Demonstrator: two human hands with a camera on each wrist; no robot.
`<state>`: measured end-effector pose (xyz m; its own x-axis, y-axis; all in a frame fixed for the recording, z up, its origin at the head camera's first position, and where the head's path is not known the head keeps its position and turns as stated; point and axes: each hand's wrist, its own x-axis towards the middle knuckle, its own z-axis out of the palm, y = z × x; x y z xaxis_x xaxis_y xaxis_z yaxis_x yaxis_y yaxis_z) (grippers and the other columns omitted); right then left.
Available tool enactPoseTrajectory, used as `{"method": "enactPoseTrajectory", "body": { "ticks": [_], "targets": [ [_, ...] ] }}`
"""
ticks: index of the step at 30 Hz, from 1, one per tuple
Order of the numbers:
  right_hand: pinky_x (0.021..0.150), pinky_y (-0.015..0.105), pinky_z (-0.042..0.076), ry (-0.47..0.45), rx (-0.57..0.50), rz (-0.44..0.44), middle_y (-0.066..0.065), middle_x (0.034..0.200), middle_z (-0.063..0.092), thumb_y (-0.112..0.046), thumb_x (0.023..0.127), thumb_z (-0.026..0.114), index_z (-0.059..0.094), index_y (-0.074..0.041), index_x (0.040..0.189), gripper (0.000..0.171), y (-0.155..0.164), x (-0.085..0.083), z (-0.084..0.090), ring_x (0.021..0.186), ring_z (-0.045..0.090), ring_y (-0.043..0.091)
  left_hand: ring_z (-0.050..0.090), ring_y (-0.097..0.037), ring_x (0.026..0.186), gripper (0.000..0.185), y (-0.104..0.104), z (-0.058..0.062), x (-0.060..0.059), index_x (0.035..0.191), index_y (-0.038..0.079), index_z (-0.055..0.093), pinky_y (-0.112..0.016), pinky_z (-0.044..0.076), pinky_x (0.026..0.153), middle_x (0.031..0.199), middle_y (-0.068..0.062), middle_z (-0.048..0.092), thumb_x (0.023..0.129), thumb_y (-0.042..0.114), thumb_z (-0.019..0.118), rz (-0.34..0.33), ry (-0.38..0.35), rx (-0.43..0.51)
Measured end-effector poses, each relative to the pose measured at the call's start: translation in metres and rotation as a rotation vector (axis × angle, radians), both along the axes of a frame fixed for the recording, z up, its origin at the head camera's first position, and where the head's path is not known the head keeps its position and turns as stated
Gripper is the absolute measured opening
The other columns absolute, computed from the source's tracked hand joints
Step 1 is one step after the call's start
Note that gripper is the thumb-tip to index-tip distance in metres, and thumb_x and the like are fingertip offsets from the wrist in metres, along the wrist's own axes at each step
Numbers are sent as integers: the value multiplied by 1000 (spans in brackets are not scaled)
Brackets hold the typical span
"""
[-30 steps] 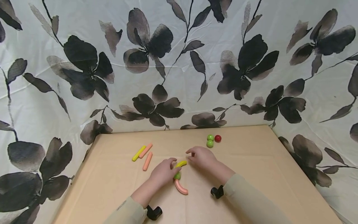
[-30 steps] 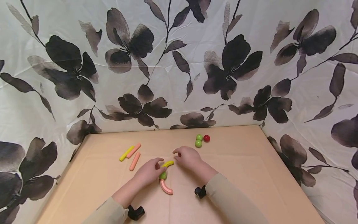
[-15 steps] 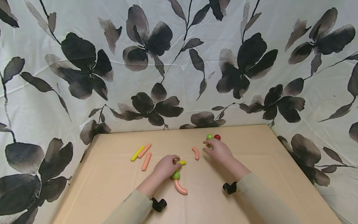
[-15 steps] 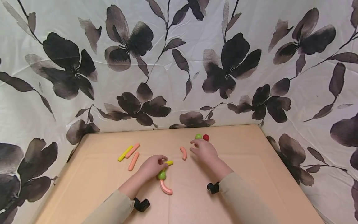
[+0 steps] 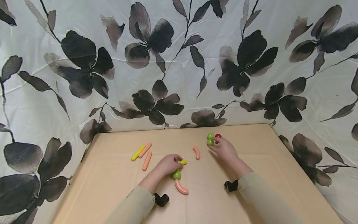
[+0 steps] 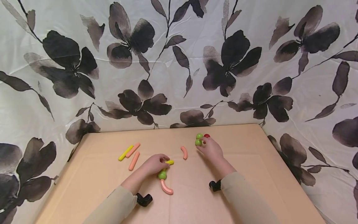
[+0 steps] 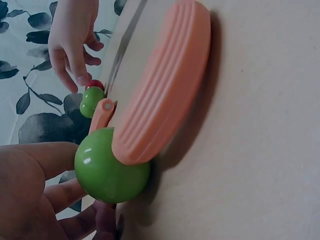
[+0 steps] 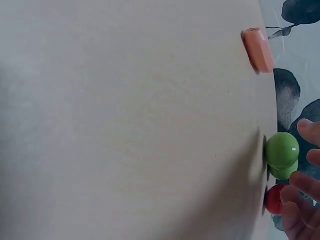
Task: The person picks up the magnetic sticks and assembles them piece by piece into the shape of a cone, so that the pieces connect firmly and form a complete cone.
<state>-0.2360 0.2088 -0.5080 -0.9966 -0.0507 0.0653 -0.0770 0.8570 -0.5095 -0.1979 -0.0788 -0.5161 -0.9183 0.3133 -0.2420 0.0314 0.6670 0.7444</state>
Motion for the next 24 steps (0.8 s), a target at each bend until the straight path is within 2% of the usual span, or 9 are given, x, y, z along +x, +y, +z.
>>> {"method": "enactPoseTrajectory", "body": {
  "ticks": [6, 12, 18, 24],
  "targets": [
    [86, 49, 50, -7, 7, -30, 14, 109, 68, -30, 86, 77, 64, -7, 126, 47, -1, -9, -9, 100, 63, 31, 53, -16, 69, 30, 3, -5, 3, 116, 10, 70, -30, 43, 59, 87, -3, 57, 89, 23, 71, 15, 10, 8],
    [81, 46, 48, -31, 11, -66, 9, 98, 66, -29, 85, 78, 64, -8, 125, 47, -4, -14, -13, 88, 59, 27, 54, -18, 73, 27, 4, -3, 7, 114, 9, 70, -31, 44, 62, 89, -3, 59, 90, 21, 69, 15, 26, 16],
    [83, 46, 48, -55, 18, -96, 10, 98, 66, -28, 87, 76, 63, -8, 122, 42, -7, -16, -13, 87, 58, 28, 54, -18, 77, 24, 3, -1, 7, 112, 10, 71, -31, 44, 67, 91, -3, 60, 90, 20, 68, 5, 13, 28],
    [87, 48, 48, -44, 12, -87, 10, 102, 68, -26, 88, 74, 63, -8, 121, 39, -9, -16, -13, 89, 60, 29, 54, -18, 78, 24, 0, 1, 7, 111, 9, 72, -31, 44, 67, 92, -4, 60, 90, 18, 69, -1, -1, 45]
  ]
}}
